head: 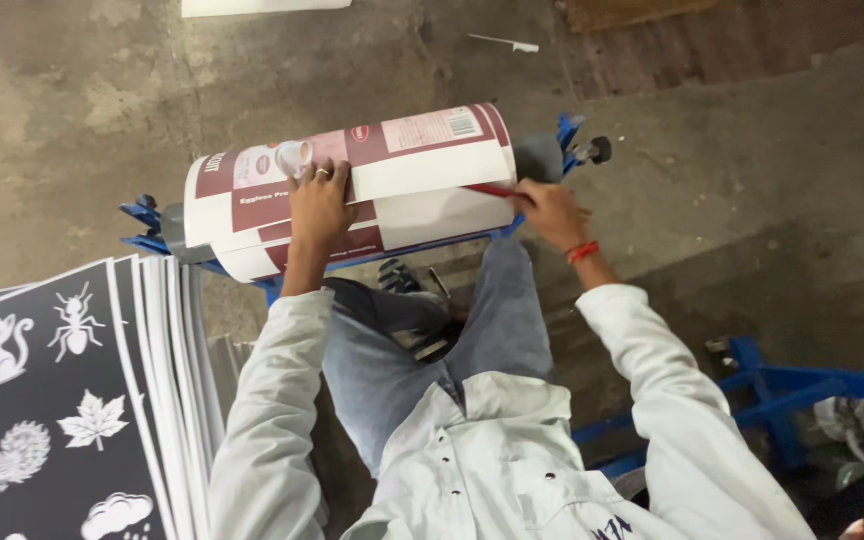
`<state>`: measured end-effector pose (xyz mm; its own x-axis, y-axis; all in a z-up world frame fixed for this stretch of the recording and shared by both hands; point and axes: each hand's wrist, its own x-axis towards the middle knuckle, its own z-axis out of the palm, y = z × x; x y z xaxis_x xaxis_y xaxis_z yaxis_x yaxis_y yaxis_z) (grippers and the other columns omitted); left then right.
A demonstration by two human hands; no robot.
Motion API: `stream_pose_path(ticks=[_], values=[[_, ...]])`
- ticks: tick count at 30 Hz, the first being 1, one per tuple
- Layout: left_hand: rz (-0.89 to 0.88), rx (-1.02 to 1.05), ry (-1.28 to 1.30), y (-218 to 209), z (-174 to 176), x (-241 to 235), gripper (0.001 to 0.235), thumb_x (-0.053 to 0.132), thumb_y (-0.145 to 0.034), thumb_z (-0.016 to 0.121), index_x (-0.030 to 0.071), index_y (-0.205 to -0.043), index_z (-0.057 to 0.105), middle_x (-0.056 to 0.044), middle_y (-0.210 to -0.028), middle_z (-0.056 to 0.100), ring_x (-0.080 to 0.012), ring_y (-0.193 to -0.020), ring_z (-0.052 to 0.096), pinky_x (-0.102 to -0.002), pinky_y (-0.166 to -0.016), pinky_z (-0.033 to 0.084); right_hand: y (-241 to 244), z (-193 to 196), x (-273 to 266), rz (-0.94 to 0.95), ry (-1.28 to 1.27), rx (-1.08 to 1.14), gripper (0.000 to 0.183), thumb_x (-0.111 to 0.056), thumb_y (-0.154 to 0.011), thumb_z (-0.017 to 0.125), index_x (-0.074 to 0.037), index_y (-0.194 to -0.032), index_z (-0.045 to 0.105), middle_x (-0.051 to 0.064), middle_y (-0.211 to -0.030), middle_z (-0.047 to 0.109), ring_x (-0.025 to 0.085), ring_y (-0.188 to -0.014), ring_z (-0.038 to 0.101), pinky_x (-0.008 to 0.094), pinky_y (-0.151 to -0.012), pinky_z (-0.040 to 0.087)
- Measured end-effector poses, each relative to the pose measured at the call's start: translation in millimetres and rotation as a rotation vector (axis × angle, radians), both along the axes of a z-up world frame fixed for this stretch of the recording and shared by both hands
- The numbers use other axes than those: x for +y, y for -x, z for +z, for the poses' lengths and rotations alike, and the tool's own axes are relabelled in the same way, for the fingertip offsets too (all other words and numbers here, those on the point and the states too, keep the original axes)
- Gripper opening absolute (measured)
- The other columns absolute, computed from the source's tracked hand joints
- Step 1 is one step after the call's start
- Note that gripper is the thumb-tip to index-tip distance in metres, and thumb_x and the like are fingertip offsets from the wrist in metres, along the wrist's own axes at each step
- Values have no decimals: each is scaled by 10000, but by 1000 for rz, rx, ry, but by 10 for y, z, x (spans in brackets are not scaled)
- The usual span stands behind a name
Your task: The person places printed biscuit packaging sheets onto a roller and uses a red-handled squeegee to smooth them against the cylinder. They then remove the sheets from the roller and place them onto a stack on the floor.
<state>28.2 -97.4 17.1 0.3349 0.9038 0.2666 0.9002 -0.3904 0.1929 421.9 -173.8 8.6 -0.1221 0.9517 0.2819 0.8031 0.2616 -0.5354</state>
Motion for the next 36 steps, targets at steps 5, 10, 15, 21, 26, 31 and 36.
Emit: stream_pose_path(ticks=[5,10,15,21,26,31,36], values=[[73,-13,67,-98,95,21,822,568,-733,840,33,-1312,607,-239,-1337,615,-465,-1317,500,-752,-1084,256,-298,271,350,113,-47,-165,202,-231,-974,713,-47,-914,659,175,-800,680,411,-758,649,517,-644,475],[99,-1,139,-196,147,62,892,643,-712,838,29,-1315,601,-247,-1386,587,-482,-1349,462,-763,-1091,225,-382,37,313,242,-106,24,160,-184,-989,702,-34,-959,655,206,-844,660,432,-777,636,494,-626,475],[165,86,220,-253,131,120,991,641,-651,850,37,-1383,564,-222,-1405,578,-466,-1387,434,-757,-1121,191,-464,-156,258,163,-21,51,136,-174,-949,719,-40,-948,691,210,-800,662,431,-729,644,499,-598,468],[146,66,169,-289,86,126,960,633,-653,870,57,-1366,583,-247,-1464,535,-480,-1402,403,-768,-1122,142,-514,-406,108,248,-70,60,142,-187,-945,705,-53,-991,705,202,-878,684,425,-791,656,493,-639,504],[179,57,231,-295,77,106,917,604,-646,880,70,-1338,601,-228,-1413,573,-467,-1402,424,-773,-1121,129,-511,-574,-133,194,-62,46,133,-209,-956,718,-79,-982,727,190,-847,687,420,-773,656,491,-629,502],[190,38,208,-339,58,171,883,566,-637,889,81,-1325,622,-229,-1364,600,-467,-1371,452,-779,-1113,146,-494,-650,-268,136,-165,36,116,-218,-952,728,-104,-970,738,170,-826,691,401,-729,656,484,-610,504],[188,40,181,-289,64,272,847,572,-641,894,94,-1293,640,-236,-1322,605,-476,-1404,396,-778,-1085,152,-336,-810,-241,12,-205,91,128,-193,-965,729,-66,-952,718,179,-837,686,411,-726,652,491,-599,484]])
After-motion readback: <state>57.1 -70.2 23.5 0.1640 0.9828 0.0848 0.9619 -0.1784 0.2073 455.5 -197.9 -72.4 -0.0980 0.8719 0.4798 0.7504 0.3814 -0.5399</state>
